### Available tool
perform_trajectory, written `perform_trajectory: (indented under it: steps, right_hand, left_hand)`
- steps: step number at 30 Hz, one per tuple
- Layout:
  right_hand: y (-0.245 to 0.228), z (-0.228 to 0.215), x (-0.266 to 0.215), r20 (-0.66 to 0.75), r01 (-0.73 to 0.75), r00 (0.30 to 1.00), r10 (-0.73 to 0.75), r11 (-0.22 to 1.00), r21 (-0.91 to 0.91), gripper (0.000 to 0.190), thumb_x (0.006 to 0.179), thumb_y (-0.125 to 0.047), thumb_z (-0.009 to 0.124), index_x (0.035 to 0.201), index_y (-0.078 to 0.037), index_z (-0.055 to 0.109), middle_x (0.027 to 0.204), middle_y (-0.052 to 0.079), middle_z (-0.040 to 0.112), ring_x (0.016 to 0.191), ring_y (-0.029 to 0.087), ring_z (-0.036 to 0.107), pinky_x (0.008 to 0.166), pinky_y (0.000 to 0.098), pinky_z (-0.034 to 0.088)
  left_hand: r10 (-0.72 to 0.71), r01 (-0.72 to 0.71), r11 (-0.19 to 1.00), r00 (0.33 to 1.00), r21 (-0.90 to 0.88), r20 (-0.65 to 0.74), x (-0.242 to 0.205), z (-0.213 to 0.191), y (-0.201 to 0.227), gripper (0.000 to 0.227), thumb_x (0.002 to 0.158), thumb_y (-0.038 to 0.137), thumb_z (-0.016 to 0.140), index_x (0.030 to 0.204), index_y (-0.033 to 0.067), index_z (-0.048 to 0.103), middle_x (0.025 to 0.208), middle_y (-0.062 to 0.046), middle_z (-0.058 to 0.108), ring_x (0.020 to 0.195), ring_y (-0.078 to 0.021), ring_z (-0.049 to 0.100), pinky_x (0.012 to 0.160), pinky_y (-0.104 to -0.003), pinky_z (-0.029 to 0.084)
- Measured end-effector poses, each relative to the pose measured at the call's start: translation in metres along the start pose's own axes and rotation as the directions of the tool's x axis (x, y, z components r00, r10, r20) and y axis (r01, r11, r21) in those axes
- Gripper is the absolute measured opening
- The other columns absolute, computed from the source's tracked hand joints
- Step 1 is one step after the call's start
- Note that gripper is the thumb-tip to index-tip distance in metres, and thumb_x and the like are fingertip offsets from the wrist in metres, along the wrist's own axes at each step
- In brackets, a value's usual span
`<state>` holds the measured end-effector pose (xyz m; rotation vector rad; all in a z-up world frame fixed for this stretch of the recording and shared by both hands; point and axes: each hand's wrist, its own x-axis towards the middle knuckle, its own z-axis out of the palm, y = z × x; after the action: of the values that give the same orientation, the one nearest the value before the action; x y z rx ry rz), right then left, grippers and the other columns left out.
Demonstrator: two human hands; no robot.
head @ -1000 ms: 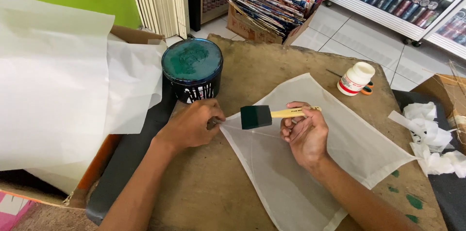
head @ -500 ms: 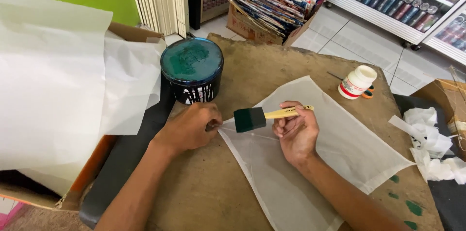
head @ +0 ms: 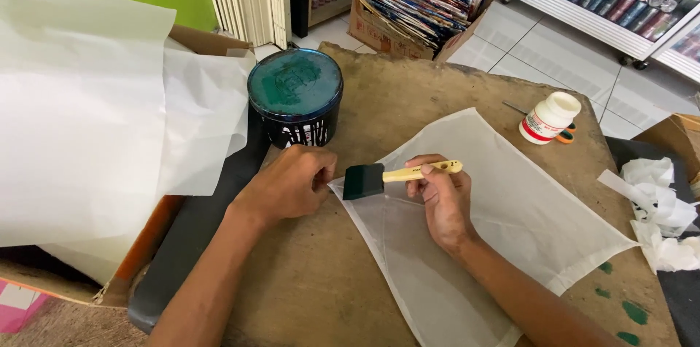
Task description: A person is assembling a kite by applying glue to the frame, folding the paper edges, and painting a green stripe.
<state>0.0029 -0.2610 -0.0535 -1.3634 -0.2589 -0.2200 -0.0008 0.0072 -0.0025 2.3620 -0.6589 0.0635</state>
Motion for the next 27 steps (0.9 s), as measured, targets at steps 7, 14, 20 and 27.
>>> perform_trajectory:
  steps: [7,14,20,27]
  right_hand:
    - [-0.015,0.014,-0.007,0.092,0.084,0.993,-0.071,0.987,-0.139,0.028,0.095,-0.018,0.056,0.102,0.004,0.073,0.066,0.015,0.061,0.064,0.020,0.059,0.064,0.0314,0.047]
    - [-0.015,0.013,-0.007,0.137,0.119,0.986,-0.099,0.982,-0.146,0.026,0.098,-0.018,0.055,0.102,0.002,0.072,0.069,0.014,0.062,0.065,0.018,0.061,0.067,0.0316,0.048]
    - [-0.014,0.012,-0.007,0.148,0.133,0.983,-0.112,0.980,-0.146,0.026,0.100,-0.019,0.056,0.103,0.001,0.071,0.069,0.013,0.062,0.065,0.017,0.060,0.068,0.0310,0.048]
    - [-0.010,0.009,-0.005,0.178,0.137,0.979,-0.102,0.971,-0.197,0.025,0.101,-0.020,0.055,0.103,-0.001,0.072,0.068,0.013,0.063,0.066,0.018,0.061,0.070,0.0323,0.048]
  left_hand:
    - [0.016,-0.016,1.000,1.000,0.007,-0.027,-0.002,0.005,-0.007,0.016,0.067,-0.004,0.060,0.065,0.0103,0.054,0.056,-0.004,0.055,0.054,-0.0217,0.056,0.052,-0.033,0.049]
    - [0.005,-0.005,1.000,1.000,-0.001,-0.026,-0.003,0.005,-0.005,0.018,0.066,-0.006,0.055,0.064,0.0110,0.056,0.054,-0.005,0.057,0.053,-0.0238,0.057,0.052,-0.034,0.049]
    - [-0.011,0.012,1.000,1.000,0.007,-0.022,-0.003,0.005,-0.003,0.019,0.067,-0.008,0.052,0.063,0.0106,0.058,0.053,-0.005,0.056,0.052,-0.0234,0.056,0.052,-0.033,0.048]
    - [0.035,-0.036,0.999,0.998,-0.010,-0.059,-0.003,0.005,-0.002,0.023,0.065,-0.011,0.047,0.059,0.0108,0.053,0.049,-0.003,0.051,0.048,-0.0199,0.050,0.047,-0.030,0.043]
